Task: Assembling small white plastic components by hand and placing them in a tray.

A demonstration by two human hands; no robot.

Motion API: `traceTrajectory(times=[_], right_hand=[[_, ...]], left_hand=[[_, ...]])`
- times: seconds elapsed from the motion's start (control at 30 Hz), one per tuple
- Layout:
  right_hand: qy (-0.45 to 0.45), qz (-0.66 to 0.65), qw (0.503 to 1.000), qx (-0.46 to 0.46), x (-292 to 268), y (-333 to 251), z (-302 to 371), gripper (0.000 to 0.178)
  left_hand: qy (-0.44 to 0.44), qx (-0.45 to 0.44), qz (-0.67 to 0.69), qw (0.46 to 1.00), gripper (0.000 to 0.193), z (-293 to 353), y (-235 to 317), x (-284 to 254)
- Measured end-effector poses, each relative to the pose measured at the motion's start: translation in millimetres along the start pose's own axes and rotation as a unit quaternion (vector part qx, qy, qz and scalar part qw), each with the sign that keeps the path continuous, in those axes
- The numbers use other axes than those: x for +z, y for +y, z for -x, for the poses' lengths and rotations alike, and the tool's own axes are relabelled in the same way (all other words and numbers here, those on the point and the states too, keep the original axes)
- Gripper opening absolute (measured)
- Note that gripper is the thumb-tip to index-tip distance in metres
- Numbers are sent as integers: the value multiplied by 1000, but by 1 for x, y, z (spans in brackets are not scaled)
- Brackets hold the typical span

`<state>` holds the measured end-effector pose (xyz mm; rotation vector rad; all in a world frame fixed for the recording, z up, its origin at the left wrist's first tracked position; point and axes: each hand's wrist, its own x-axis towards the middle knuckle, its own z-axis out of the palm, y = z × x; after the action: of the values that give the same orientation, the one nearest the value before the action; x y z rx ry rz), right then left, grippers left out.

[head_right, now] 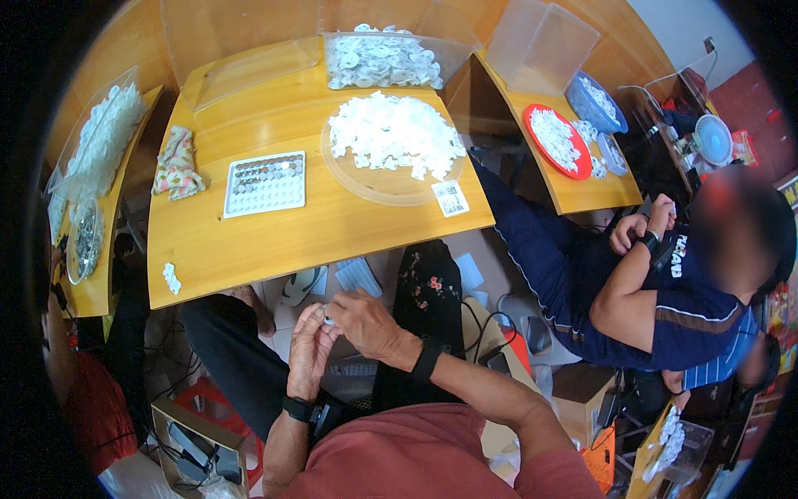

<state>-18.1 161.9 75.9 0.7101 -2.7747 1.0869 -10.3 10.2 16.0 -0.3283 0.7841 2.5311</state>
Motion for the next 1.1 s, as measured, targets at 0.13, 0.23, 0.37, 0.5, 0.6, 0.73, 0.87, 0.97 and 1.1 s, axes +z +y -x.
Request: traceTrajectory(times=[0.13,0.23,0.37,0.5,0.6,0.73,0.87,0.97,1.1], right_hand=[[-6,12,1000,0,-2,-2,0,12],[27,-118,990,77,2,9,-2,9],[37,-156,983,88,0,16,-3,8],[37,-234,952,194,-1,10,-4,7],[49,-258,940,217,5,8,-3,5],[64,-244,950,183,5,7,-4,7],[81,-152,981,92,-23,-16,-20,6],[77,-126,987,67,-52,-31,-53,5],[142,-27,989,-10,-75,-9,-116,5]], left_hand=[[16,8,-1,1000,17,0,-4,-3],[8,1,-6,1000,18,0,-2,-2],[15,-4,2,1000,19,-2,0,0],[6,0,6,1000,19,-3,1,5],[3,-3,1,1000,19,-3,3,5],[21,8,-14,1000,18,-2,2,7],[17,17,1,1000,17,-3,4,17],[8,13,-9,1000,16,-2,4,11],[-15,6,-16,1000,18,-1,5,5]])
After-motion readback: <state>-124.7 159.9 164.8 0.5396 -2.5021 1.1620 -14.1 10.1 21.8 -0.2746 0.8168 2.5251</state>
